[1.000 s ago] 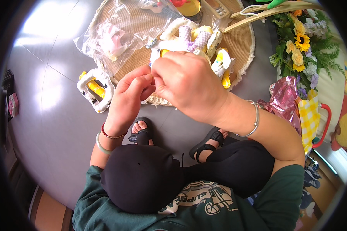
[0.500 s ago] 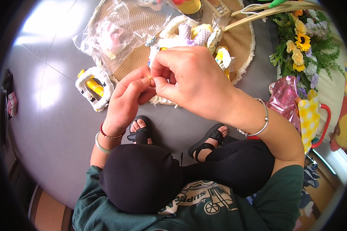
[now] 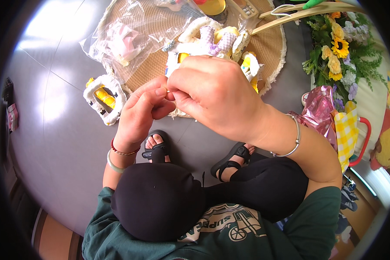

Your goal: The person assembles several stuffed plush letters by hand, connecting them using small green plastic rings through existing loops on the objects. They remove letters from a yellow bag and place the connected set on a circular mat.

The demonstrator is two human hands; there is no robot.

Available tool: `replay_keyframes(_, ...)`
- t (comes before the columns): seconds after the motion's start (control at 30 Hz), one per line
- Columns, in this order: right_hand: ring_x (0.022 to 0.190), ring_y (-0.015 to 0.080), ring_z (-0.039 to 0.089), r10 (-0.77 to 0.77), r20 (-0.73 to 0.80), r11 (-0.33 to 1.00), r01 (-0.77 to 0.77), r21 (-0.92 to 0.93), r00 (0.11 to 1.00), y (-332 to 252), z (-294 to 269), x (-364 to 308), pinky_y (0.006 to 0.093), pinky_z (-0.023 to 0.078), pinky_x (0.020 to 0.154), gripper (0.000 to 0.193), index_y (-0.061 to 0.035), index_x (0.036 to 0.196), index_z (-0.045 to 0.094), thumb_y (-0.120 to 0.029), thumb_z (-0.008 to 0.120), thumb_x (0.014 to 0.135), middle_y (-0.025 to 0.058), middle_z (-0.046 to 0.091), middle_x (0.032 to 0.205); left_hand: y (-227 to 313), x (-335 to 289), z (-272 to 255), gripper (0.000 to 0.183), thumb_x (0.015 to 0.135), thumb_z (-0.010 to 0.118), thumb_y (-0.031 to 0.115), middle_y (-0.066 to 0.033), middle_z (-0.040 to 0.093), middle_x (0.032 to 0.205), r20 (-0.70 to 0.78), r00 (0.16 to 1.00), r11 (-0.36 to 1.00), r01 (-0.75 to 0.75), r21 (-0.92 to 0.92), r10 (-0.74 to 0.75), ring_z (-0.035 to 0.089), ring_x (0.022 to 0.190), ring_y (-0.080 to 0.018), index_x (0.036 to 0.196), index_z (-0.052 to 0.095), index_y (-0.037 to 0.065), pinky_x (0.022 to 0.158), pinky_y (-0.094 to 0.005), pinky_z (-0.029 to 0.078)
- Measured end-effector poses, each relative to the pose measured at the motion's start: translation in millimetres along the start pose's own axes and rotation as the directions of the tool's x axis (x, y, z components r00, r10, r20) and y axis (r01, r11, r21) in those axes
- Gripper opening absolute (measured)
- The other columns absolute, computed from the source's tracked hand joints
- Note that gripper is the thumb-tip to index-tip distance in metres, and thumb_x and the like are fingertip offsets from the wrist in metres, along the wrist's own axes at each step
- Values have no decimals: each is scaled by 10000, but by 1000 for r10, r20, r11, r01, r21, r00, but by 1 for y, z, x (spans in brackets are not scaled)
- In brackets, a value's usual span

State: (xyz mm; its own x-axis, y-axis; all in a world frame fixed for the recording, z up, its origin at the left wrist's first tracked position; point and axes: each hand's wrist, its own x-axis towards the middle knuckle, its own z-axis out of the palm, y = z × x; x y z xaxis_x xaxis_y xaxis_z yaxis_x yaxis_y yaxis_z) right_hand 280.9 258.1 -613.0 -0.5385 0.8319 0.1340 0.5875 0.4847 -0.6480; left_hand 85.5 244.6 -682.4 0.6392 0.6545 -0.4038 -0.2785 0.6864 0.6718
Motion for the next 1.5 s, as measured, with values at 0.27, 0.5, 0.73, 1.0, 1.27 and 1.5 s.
replay_keyframes(0.27, 696, 200, 658, 133, -20, 984, -129, 126, 991, -4, 0, 1, 282, 516, 615, 152, -4, 853, 678, 47, 716, 716, 92, 662, 776, -4, -3, 1, 178, 991, 500, 177, 54, 488, 788, -8, 983, 968, -180, 178, 184, 412, 746, -38, 940, 595, 35, 662, -212, 365)
replay_keyframes(0.5, 693, 219, 652, 3, -36, 1000, -3, -9, 999, -2, -1, 0, 297, 524, 615, 142, -8, 854, 666, 29, 722, 728, 103, 654, 784, -4, -2, 6, 160, 988, 496, 141, 31, 498, 787, 2, 975, 950, -219, 223, 224, 423, 748, -58, 978, 590, 12, 654, -229, 372)
replay_keyframes(0.73, 683, 199, 646, 44, -56, 996, -39, 84, 997, -1, -1, 0, 272, 512, 621, 137, 5, 886, 661, 1, 716, 761, 97, 654, 783, -4, 0, -1, 155, 982, 485, 129, 37, 498, 779, 46, 980, 976, -198, 87, 195, 427, 732, -65, 962, 582, 10, 642, -228, 374)
replay_keyframes(1.0, 688, 192, 677, 405, 262, 831, -472, 294, 876, 5, -16, 3, 284, 528, 643, 127, 38, 864, 663, -76, 673, 808, 136, 680, 757, -4, 10, 2, 118, 938, 486, 72, -14, 453, 685, 159, 916, 706, -387, 593, 368, 386, 620, -87, 875, 545, -7, 570, -250, 351)
replay_keyframes(1.27, 681, 232, 645, 422, 303, 882, -464, 81, 855, 55, -11, -7, 352, 494, 645, 139, 26, 852, 657, -109, 663, 819, 143, 657, 725, -26, 57, -20, 172, 960, 528, 142, -92, 484, 694, 131, 873, 556, -408, 724, 470, 442, 640, -150, 937, 547, -28, 588, -300, 405)
replay_keyframes(1.5, 762, 110, 609, 629, 161, 752, -648, 122, 760, 152, 56, -35, 265, 505, 711, 145, 30, 894, 657, -111, 671, 861, 52, 668, 839, -76, 110, -89, 429, 867, 707, 336, -162, 648, 871, -48, 899, 356, -123, 927, 436, 624, 745, -306, 1096, 536, 16, 699, -387, 490)
